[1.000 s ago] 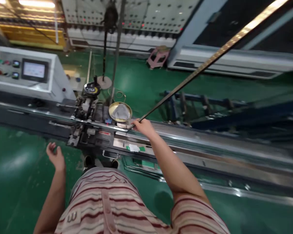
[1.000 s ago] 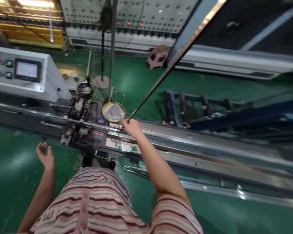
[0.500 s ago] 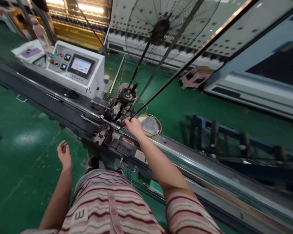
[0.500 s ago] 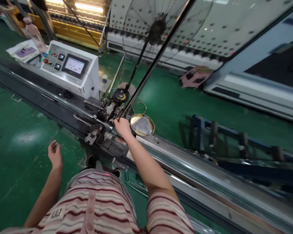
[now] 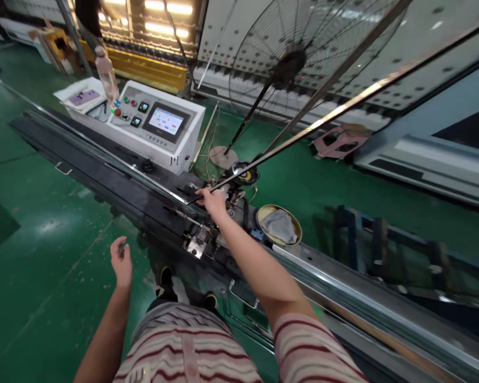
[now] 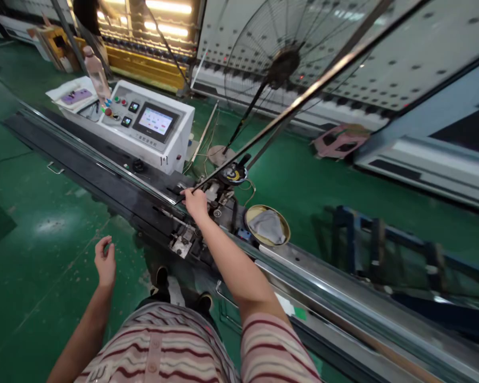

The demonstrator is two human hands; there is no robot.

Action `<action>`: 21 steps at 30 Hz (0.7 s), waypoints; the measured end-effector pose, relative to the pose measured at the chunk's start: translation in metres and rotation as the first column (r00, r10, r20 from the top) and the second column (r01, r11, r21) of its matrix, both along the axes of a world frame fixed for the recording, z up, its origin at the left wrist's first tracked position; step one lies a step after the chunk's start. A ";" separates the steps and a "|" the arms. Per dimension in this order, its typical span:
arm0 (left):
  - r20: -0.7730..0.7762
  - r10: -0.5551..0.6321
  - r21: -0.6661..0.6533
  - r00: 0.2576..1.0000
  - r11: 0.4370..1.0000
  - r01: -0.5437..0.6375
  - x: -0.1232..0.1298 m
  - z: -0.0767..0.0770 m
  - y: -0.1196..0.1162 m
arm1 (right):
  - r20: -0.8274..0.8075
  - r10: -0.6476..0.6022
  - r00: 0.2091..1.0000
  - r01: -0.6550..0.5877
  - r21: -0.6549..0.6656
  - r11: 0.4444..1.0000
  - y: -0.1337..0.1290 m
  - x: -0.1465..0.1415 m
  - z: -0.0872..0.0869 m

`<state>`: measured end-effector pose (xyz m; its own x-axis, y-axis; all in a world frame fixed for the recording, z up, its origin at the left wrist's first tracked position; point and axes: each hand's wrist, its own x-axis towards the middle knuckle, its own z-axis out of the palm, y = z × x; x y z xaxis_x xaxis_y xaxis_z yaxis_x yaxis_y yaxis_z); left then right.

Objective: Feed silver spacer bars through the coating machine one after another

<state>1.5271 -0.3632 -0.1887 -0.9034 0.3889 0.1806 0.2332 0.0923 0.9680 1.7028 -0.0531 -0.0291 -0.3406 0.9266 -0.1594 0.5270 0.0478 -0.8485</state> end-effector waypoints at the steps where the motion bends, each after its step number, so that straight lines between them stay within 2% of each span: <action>1: -0.008 -0.012 0.000 1.000 1.000 0.012 -0.005 0.001 -0.003 | -0.072 -0.049 0.996 0.046 -0.042 0.998 -0.004 0.002 0.010; 4: -0.030 -0.009 0.002 1.000 1.000 0.009 -0.013 0.005 -0.023 | -0.226 -0.102 0.969 0.075 -0.124 0.989 -0.023 0.027 0.051; 7: -0.036 0.009 0.000 0.999 1.000 -0.009 -0.002 0.010 -0.054 | -0.270 -0.090 0.959 0.047 -0.161 0.986 -0.061 0.075 0.089; 9: -0.044 0.020 -0.003 0.999 1.000 -0.020 0.018 0.014 -0.078 | -0.266 -0.089 0.960 0.040 -0.184 0.982 -0.097 0.117 0.100; 10: -0.053 0.024 -0.005 0.998 1.000 -0.025 0.032 0.016 -0.091 | -0.260 -0.091 0.961 0.040 -0.193 0.980 -0.116 0.140 0.099; 11: -0.061 0.028 -0.010 0.998 1.000 -0.028 0.047 0.019 -0.104 | -0.255 -0.096 0.962 0.045 -0.200 0.979 -0.136 0.164 0.095; 13: -0.082 0.021 -0.024 0.996 0.999 -0.023 0.081 0.024 -0.131 | -0.240 -0.121 0.963 0.068 -0.220 0.973 -0.177 0.215 0.074; 17: -0.170 -0.011 -0.048 0.985 0.999 0.003 0.142 0.041 -0.189 | -0.169 -0.117 0.979 0.081 -0.205 0.976 -0.256 0.319 0.000; 19: -0.236 -0.020 -0.055 0.972 0.998 0.007 0.165 0.060 -0.217 | -0.109 -0.070 0.992 0.054 -0.146 0.988 -0.295 0.367 -0.040; 21: -0.288 -0.021 -0.048 0.957 0.999 0.008 0.185 0.090 -0.243 | -0.022 -0.018 1.000 0.016 -0.089 0.996 -0.332 0.410 -0.077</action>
